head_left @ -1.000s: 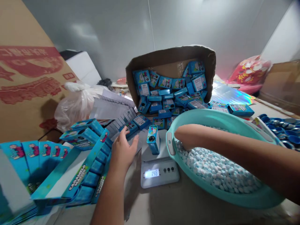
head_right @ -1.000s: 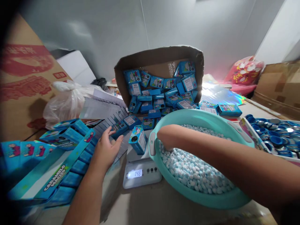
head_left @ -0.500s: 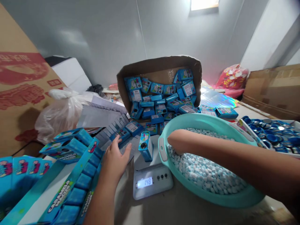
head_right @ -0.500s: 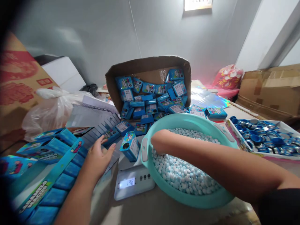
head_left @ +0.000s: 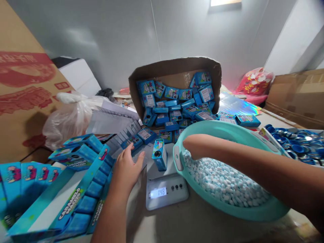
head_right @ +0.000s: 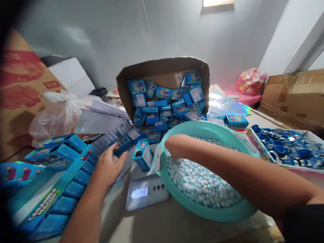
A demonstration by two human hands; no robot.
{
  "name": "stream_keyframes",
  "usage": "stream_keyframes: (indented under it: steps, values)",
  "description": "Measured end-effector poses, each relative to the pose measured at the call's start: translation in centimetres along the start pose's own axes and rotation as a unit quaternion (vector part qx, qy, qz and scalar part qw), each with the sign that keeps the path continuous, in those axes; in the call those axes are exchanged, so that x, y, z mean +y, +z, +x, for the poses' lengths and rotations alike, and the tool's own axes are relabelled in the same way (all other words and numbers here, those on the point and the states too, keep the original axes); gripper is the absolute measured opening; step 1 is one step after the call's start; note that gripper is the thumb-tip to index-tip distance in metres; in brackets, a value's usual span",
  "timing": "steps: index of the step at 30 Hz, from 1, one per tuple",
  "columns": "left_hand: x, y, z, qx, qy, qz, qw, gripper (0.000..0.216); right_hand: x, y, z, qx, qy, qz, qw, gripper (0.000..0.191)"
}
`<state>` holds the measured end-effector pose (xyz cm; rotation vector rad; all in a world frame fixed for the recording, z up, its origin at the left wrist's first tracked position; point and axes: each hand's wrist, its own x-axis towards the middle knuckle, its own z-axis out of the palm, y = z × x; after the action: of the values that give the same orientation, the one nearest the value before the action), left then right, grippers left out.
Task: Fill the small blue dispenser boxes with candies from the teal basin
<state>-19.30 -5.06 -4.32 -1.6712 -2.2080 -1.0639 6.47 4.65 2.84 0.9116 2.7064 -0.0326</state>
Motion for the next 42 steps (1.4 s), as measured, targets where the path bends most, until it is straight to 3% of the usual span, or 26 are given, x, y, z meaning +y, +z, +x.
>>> stream_keyframes:
  steps: [4,7,11,14,19,25,28,31,34,36,38,42]
  values:
    - [0.4,-0.3,-0.1,0.003,0.005,-0.003,1.000,0.070,0.0,-1.9,-1.3,0.036,0.023,-0.035,0.998,0.025]
    - [0.5,-0.3,-0.3,0.008,0.015,0.002,1.000,0.068,0.2,-2.9,-1.7,0.098,0.017,-0.014,0.995,0.019]
    - [0.5,-0.3,-0.3,0.007,0.023,0.008,1.000,0.067,-0.6,-3.6,-1.5,0.235,-0.063,0.083,0.966,0.009]
    - [0.5,-0.3,-0.2,0.005,0.020,0.010,1.000,0.066,-2.2,-3.6,-0.7,0.299,-0.125,0.143,0.935,0.005]
    - [0.4,-0.2,-0.2,0.003,0.027,0.007,1.000,0.067,-4.0,-2.4,0.9,0.307,-0.180,0.209,0.911,0.004]
    - [0.3,-0.1,-0.2,-0.005,0.030,0.007,1.000,0.066,-3.6,-1.9,1.0,0.322,-0.160,0.230,0.904,0.019]
    - [0.3,-0.3,-0.2,-0.008,0.030,0.008,0.999,0.064,-2.4,-2.7,-0.1,0.274,-0.091,0.121,0.950,0.028]
    - [0.2,-0.4,-0.2,-0.011,0.027,0.012,1.000,0.062,-0.6,-3.1,-1.3,0.145,0.004,0.001,0.989,0.022]
    - [0.1,-0.2,-0.3,-0.023,0.025,0.022,0.999,0.059,0.7,-2.6,-1.9,-0.018,0.013,-0.016,1.000,0.024]
    - [0.1,-0.1,-0.4,-0.039,0.022,0.028,0.999,0.058,0.8,-2.1,-1.9,-0.087,0.007,-0.001,0.996,0.042]
    - [0.1,0.0,-0.4,-0.058,0.016,0.033,0.998,0.057,0.4,-1.7,-1.7,-0.096,0.014,0.000,0.995,0.051]
    - [0.5,-0.1,-0.4,-0.087,0.015,0.035,0.995,0.055,-0.4,-1.6,-1.7,-0.083,0.006,-0.011,0.996,0.030]
